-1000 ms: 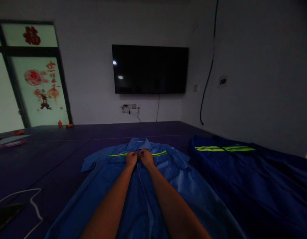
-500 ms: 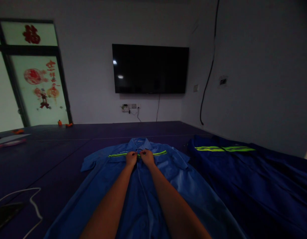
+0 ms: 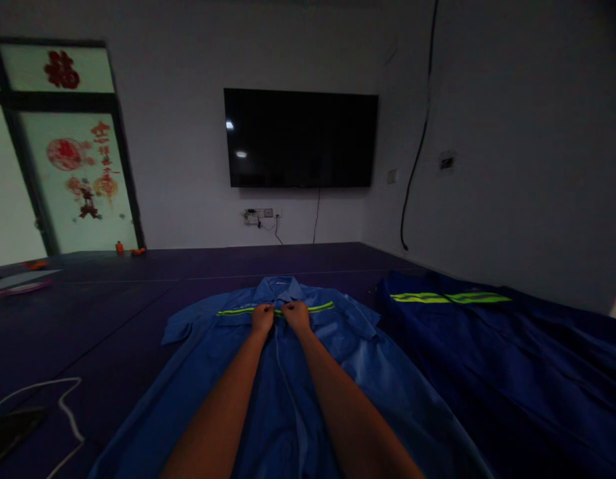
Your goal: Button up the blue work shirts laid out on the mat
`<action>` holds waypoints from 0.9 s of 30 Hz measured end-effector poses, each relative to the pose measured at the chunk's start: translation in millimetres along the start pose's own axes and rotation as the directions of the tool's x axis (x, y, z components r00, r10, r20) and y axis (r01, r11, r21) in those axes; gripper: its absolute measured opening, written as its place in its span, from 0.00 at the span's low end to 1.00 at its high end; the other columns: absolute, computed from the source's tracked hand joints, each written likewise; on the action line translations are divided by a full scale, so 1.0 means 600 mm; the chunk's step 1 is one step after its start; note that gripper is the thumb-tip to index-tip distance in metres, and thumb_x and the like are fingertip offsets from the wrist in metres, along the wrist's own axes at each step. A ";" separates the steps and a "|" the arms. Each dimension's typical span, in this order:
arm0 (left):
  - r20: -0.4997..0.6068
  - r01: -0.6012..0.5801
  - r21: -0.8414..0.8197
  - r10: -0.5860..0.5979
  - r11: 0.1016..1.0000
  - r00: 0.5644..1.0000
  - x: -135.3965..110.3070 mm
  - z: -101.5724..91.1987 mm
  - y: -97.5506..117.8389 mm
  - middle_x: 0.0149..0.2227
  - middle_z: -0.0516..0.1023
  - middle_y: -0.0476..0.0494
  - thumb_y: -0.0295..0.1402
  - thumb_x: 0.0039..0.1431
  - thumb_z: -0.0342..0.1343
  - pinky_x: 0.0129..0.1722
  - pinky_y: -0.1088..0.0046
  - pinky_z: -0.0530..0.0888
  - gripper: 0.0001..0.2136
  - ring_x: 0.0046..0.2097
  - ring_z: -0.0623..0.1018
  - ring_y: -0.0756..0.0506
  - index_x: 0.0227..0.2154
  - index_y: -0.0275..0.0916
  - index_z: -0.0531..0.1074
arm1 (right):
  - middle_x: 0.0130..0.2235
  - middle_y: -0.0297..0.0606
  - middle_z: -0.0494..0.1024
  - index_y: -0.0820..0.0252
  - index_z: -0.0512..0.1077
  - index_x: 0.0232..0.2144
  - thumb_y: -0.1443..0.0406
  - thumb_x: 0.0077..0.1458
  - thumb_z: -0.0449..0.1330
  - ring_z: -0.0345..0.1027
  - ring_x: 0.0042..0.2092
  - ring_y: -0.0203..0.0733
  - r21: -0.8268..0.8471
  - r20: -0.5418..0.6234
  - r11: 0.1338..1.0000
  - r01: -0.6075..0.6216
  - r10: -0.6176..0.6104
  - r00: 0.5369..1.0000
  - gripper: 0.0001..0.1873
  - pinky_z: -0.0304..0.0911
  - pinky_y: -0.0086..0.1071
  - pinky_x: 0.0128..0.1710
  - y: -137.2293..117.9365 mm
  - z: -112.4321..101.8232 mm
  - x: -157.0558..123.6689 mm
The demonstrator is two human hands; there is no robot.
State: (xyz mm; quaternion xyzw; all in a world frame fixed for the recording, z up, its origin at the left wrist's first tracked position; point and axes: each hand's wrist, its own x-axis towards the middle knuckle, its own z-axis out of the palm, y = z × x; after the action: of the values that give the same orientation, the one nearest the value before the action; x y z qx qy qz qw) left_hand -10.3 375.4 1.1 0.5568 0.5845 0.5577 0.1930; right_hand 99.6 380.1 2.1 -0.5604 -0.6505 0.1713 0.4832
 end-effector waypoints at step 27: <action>0.015 -0.005 0.025 0.004 1.000 1.000 0.000 -0.002 0.005 0.15 0.67 0.50 0.29 0.48 0.51 0.26 0.76 0.60 0.13 0.25 0.69 0.49 0.10 0.37 0.67 | 0.25 0.38 0.78 0.63 0.76 0.24 0.69 0.45 0.55 0.71 0.30 0.38 0.016 -0.001 1.000 0.015 -0.015 1.000 0.10 0.61 0.24 0.29 -0.006 -0.005 -0.002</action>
State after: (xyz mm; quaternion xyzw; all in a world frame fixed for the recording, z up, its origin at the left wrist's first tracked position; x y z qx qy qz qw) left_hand -10.0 374.3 4.2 0.5647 0.5889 0.5464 0.1892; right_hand 99.9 376.7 5.8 -0.5519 -0.6529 0.1724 0.4892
